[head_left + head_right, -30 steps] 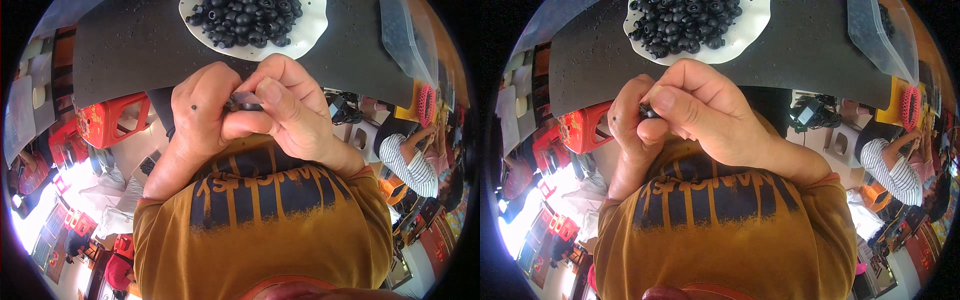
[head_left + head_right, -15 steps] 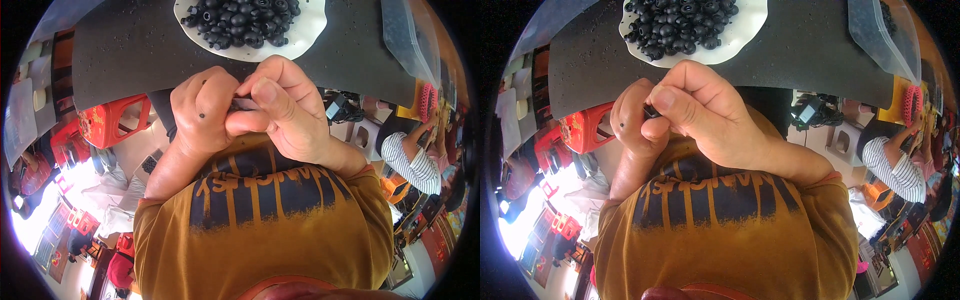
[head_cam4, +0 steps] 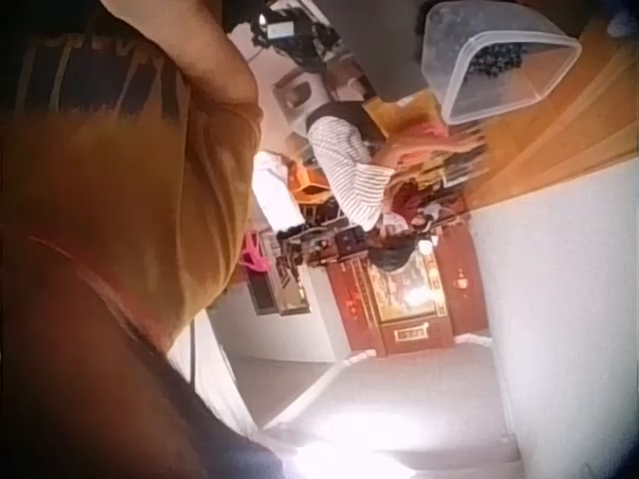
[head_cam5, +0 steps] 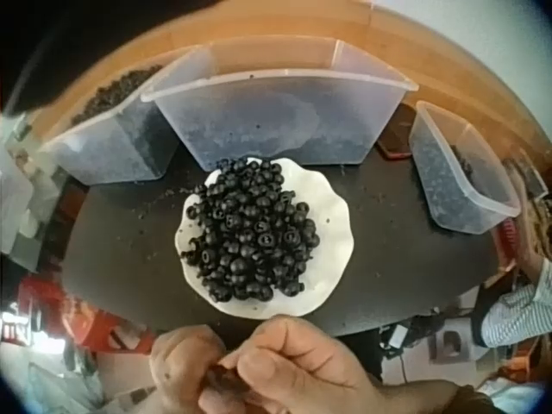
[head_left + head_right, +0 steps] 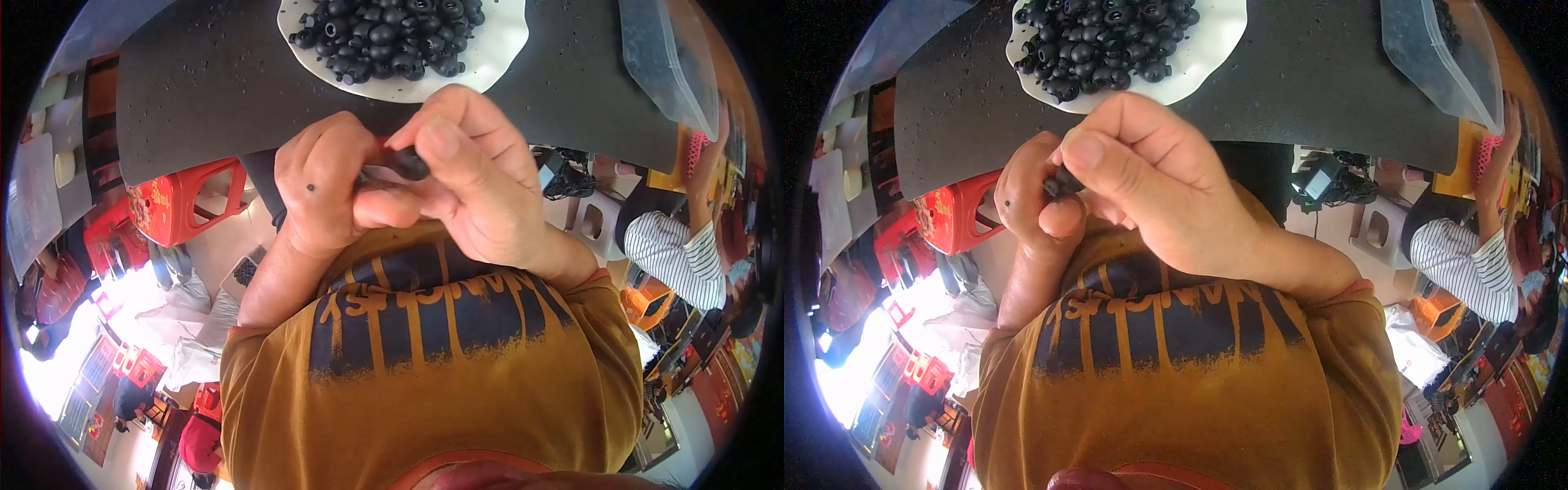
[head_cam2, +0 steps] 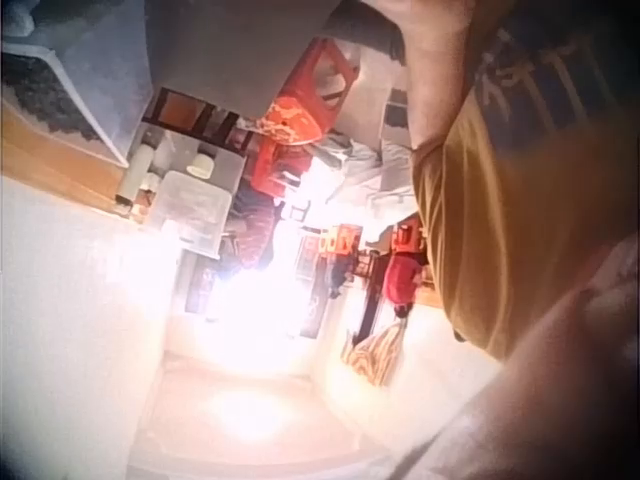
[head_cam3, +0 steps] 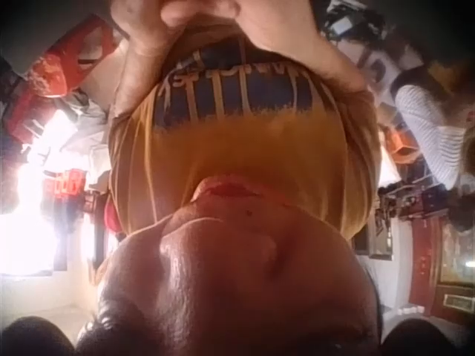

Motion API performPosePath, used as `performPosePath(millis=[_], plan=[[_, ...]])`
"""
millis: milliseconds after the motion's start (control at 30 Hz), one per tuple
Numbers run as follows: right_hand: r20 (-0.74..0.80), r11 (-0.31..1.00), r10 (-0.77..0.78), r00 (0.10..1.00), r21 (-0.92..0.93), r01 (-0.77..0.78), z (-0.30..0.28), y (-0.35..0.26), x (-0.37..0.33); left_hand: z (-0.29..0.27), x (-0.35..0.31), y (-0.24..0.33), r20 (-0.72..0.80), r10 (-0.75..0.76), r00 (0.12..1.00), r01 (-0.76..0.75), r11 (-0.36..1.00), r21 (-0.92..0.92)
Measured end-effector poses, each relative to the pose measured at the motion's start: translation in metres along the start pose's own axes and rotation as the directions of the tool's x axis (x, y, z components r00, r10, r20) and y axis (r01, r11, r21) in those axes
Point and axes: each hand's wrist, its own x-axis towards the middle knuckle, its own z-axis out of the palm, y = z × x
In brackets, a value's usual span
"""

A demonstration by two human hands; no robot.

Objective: The recorder is using a small blade to pit black olives or similar small fruits and placing them on a white plate.

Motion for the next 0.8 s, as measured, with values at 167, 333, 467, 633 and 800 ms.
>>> performPosePath(millis=[167,333,467,633,800], plan=[[0.012,0.624,-0.614,0.789,-0.605,0.495,-0.028,-0.046,0.004,-0.012,-0.010,-0.004,0.077,-0.229,0.970,0.233,0.971,-0.047],[0.225,-0.243,-0.960,0.166,-0.965,-0.097,-0.077,-0.167,-0.013,-0.015,-0.012,-0.007,0.084,-0.266,0.960,0.271,0.960,-0.062],[0.087,-0.362,-0.914,0.396,-0.613,-0.702,-0.109,-0.209,-0.019,-0.013,-0.006,-0.006,0.072,-0.256,0.964,0.258,0.966,-0.025],[0.357,-0.457,-0.781,0.513,-0.886,-0.079,-0.082,-0.139,0.008,-0.011,-0.005,-0.007,0.111,-0.240,0.964,0.239,0.971,0.018],[0.804,-0.454,-0.535,0.259,-0.532,0.715,-0.079,-0.095,0.090,-0.009,-0.004,-0.006,0.112,-0.227,0.967,0.217,0.971,0.097]])
